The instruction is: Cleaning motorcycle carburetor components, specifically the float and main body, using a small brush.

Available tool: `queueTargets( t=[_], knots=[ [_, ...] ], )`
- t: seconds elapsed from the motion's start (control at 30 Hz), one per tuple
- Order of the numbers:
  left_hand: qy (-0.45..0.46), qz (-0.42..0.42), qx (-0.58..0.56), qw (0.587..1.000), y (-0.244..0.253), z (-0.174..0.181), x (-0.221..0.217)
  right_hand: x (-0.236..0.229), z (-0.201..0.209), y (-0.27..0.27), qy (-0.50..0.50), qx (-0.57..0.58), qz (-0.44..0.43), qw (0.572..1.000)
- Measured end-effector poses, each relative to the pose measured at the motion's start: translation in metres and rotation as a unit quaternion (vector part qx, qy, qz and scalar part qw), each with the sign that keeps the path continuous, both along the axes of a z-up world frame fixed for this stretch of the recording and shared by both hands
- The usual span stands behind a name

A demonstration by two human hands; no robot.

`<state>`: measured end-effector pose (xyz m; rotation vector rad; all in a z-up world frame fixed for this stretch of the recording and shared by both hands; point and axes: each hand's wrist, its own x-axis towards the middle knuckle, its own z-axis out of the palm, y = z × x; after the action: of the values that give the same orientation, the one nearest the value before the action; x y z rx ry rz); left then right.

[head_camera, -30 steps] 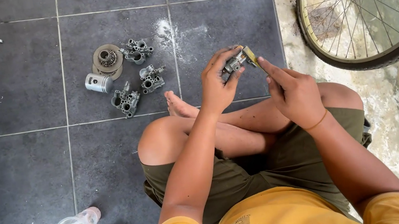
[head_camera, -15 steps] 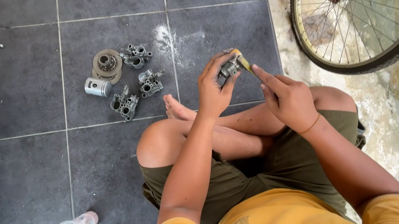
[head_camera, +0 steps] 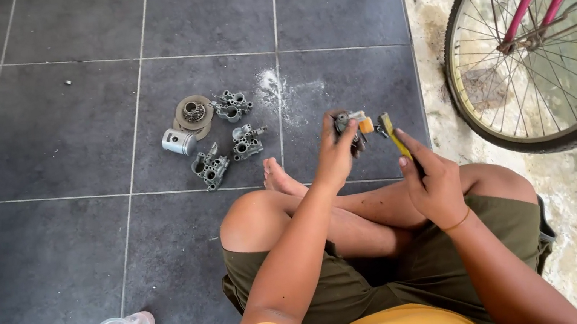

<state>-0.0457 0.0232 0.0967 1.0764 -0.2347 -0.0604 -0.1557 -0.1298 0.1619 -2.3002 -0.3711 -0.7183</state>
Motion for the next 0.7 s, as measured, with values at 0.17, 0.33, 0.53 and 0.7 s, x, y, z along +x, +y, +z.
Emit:
queueTargets(
  t=[0.17,0.33,0.53,0.7],
  knots=[
    [-0.058,0.001,0.012,0.998,0.000,0.003,0.003,0.001,0.001,-0.015,0.018,0.015,-0.021,1.000],
    [-0.065,-0.019,-0.071,0.995,0.000,-0.010,0.008,0.008,-0.002,-0.042,0.017,0.068,0.009,0.998],
    [-0.081,0.020,-0.092,0.992,-0.002,-0.007,0.002,0.011,0.011,-0.034,0.075,0.122,0.068,0.987],
    [-0.130,-0.029,-0.099,0.986,-0.011,-0.022,0.007,0.027,0.007,-0.028,0.106,0.120,0.089,0.983]
  ],
)
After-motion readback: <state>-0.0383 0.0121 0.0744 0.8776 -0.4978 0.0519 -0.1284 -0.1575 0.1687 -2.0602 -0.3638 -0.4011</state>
